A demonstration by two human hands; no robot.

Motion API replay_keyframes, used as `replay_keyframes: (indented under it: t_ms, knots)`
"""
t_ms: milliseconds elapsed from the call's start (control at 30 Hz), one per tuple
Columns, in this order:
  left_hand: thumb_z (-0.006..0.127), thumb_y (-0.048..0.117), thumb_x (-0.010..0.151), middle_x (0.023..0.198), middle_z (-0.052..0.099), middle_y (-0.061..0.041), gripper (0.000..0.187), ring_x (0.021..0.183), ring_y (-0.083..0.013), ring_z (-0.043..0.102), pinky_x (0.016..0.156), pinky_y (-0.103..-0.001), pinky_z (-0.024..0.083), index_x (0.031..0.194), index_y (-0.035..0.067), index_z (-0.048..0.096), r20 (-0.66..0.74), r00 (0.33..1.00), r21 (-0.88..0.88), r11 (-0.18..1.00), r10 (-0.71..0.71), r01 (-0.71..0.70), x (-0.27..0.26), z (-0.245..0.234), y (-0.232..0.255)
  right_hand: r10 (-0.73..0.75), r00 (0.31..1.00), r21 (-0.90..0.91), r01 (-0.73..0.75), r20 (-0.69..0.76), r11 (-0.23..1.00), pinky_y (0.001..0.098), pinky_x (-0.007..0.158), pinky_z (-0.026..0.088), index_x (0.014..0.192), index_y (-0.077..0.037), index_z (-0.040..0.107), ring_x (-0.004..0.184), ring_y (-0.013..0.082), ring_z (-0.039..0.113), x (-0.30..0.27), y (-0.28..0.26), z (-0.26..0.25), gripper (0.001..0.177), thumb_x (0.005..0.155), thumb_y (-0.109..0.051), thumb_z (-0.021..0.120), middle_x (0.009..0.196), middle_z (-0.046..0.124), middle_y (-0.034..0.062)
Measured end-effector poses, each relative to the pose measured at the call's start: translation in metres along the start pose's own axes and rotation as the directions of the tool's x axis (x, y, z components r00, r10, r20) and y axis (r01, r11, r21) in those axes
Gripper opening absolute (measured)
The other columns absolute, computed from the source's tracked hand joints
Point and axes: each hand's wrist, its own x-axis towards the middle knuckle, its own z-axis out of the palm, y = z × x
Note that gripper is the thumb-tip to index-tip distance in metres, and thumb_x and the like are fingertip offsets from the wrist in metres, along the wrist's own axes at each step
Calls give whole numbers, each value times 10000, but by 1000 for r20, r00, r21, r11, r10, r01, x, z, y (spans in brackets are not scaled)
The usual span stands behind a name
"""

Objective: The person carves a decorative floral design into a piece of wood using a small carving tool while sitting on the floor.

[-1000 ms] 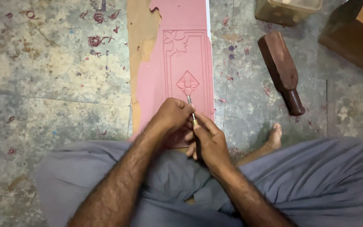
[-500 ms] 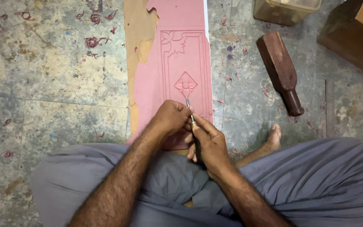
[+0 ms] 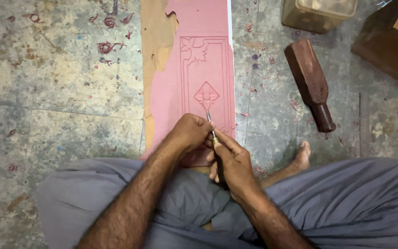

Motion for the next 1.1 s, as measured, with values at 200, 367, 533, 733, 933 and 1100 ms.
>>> replay_keyframes:
  t_ms: [200, 367, 533, 733, 933, 1100]
  knots:
    - [608, 191, 1008, 717, 744, -112, 335, 591, -152, 690, 554, -295, 578, 825, -54, 743, 12, 1000, -69, 998, 16, -15, -2, 0, 1, -9, 1000, 3, 9, -2, 1000, 248, 373, 444, 1461, -60, 567, 439, 135, 581, 1, 0, 2, 470, 1002, -151, 528, 784, 665, 76]
    - [614, 215, 1009, 709, 738, -115, 352, 588, -155, 680, 552, -300, 567, 813, -47, 743, 11, 1000, -61, 998, 11, -10, -4, 0, 2, 12, 1000, 32, -12, 15, 999, 252, 372, 451, 1459, -61, 569, 440, 139, 585, 2, -4, -1, 471, 996, -140, 531, 772, 667, 83]
    - [614, 220, 1002, 718, 740, -105, 343, 598, -153, 686, 558, -299, 568, 823, -44, 739, 2, 1000, -56, 998, 7, -7, -1, 0, 0, 79, 997, 60, -79, -4, 995, 264, 356, 445, 1442, -71, 590, 428, 148, 581, 4, -8, -1, 465, 984, -131, 538, 742, 660, 79]
    - [618, 238, 1001, 719, 741, -107, 350, 599, -157, 692, 561, -306, 570, 826, -39, 739, -38, 999, -25, 1000, -12, 11, -9, 1, 11, 30, 1000, 55, -30, 4, 998, 257, 358, 438, 1437, -65, 608, 428, 134, 564, 6, -5, 1, 452, 994, -131, 541, 734, 649, 70]
    - [602, 254, 1006, 707, 751, -101, 372, 584, -157, 675, 561, -323, 553, 807, -27, 743, -94, 994, 95, 995, 48, -39, -4, 0, 6, -51, 998, 76, 49, 23, 996, 253, 363, 441, 1440, -60, 599, 436, 123, 562, 16, 3, 3, 445, 1005, -132, 539, 739, 651, 59]
    - [601, 226, 1014, 716, 753, -117, 371, 589, -172, 686, 568, -323, 573, 813, -52, 740, -68, 992, 25, 995, 103, -101, 6, 1, -7, -7, 1000, 85, 6, 16, 996, 265, 363, 457, 1441, -65, 598, 431, 131, 569, 6, -1, 2, 452, 999, -137, 536, 730, 644, 65]
